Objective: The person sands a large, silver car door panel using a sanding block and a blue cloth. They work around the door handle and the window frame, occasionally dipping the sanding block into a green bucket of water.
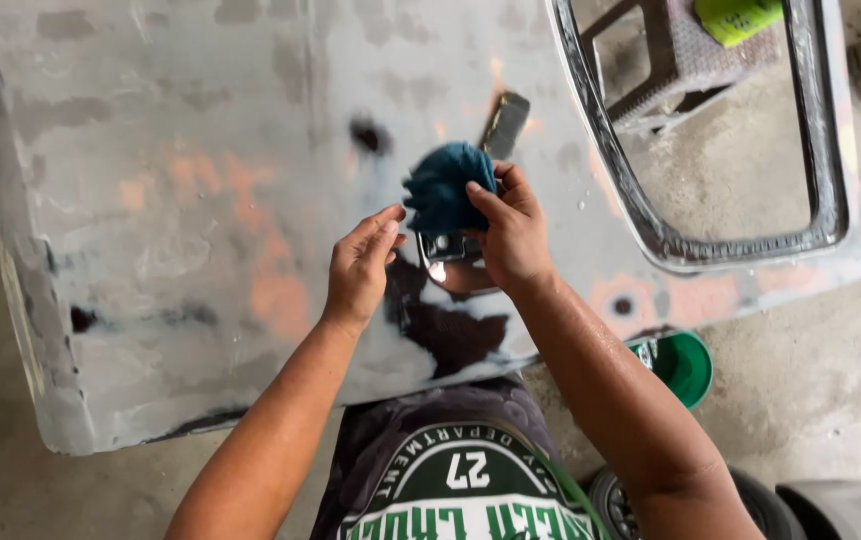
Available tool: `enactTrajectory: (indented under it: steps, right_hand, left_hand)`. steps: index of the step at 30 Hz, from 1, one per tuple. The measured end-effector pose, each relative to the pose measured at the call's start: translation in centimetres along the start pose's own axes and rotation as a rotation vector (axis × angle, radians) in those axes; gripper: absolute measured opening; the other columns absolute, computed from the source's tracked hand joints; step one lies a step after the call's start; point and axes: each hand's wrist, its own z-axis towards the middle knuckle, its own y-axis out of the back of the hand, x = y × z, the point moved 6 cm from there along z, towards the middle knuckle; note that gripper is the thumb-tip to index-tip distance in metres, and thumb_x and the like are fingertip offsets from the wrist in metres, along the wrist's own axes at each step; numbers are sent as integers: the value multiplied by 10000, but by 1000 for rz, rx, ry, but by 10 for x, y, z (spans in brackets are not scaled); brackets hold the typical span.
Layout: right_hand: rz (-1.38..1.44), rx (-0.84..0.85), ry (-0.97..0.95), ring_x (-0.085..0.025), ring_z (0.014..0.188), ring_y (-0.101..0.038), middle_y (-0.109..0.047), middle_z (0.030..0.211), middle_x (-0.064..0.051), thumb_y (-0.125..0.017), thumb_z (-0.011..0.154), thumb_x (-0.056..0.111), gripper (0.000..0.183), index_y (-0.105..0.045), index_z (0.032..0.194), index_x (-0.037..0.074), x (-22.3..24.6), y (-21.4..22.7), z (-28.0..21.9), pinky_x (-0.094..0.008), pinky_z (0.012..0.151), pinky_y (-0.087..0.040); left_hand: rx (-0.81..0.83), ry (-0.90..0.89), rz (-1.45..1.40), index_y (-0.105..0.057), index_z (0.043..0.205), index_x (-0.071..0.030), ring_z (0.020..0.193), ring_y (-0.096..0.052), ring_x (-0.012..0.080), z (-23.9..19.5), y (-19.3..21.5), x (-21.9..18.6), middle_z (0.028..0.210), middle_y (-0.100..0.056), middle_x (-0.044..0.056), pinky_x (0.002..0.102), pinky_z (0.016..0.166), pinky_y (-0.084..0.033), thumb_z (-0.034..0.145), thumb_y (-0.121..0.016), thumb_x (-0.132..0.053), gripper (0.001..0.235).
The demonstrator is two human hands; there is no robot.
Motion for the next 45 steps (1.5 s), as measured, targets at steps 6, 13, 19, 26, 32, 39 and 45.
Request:
enactTrajectory:
  steps: [6, 13, 19, 26, 32, 39, 45]
  right_hand:
    - [-195, 59, 39, -228, 1127, -696, -606, 1315, -97, -691, 952, 93, 404, -493, 1304, 73, 7, 30, 70, -407, 902, -645]
    - [-1289, -178, 355, -390, 1440, -387, -381, 1604, -152, -740, 914, 279, 654, -475, 1497, 147, 4, 67, 120, -533, 1162, -352]
    - [-1650, -2, 507, -371, 1480, -344, -379, 1615, -151, -666, 919, 237, 564, -539, 1460, 139, 21, 106, 146, -562, 1204, -259]
    - [-1519, -66, 612, -424, 1441, -411, -459, 1556, -181, -629, 928, 147, 378, -592, 1295, 67, 28, 145, 145, -537, 1215, -318]
    - [-1462, -146, 589, -398, 1391, -480, -531, 1497, -157, -656, 948, 115, 301, -626, 1246, 98, 28, 154, 143, -512, 1176, -365]
    - [-1394, -242, 639, -362, 1389, -522, -571, 1467, -135, -641, 982, 84, 233, -616, 1213, 85, 36, 157, 142, -492, 1169, -391]
    - [-1388, -216, 633, -372, 1373, -515, -561, 1470, -149, -585, 947, 27, 267, -604, 1211, 65, 37, 156, 143, -497, 1142, -378]
  left_hand:
    - [-164, -183, 272, -654, 1368, -43, 1037, -679, 191, 48, -5, -5, 1322, -692, 85, 320, 907, -532, 991, -654, -309, 461]
    - [-324, -468, 953, -464, 1537, -50, 1416, -457, 401, 123, -60, -11, 1600, -391, 215, 506, 1139, -406, 922, -747, -333, 734]
    - [-289, -364, 1294, -369, 1616, -112, 1530, -242, 437, 213, -85, 25, 1684, -233, 212, 637, 1186, -232, 970, -639, -502, 801]
    - [-316, -374, 1398, -321, 1648, -201, 1545, -119, 482, 353, -123, -2, 1697, -152, 193, 715, 1203, -111, 1019, -579, -565, 770]
    - [186, -414, 1471, -254, 1660, -263, 1574, -47, 430, 377, -248, 1, 1717, -57, 133, 678, 1242, -41, 1064, -408, -539, 674]
    - [265, -507, 1366, -269, 1663, -224, 1611, -121, 380, 278, -206, 47, 1748, -131, 91, 609, 1296, -89, 1104, -316, -497, 624]
    - [-233, -481, 1455, -429, 1591, -15, 1534, -226, 517, 290, -53, 8, 1683, -242, 259, 690, 1193, -188, 1004, -616, -316, 686]
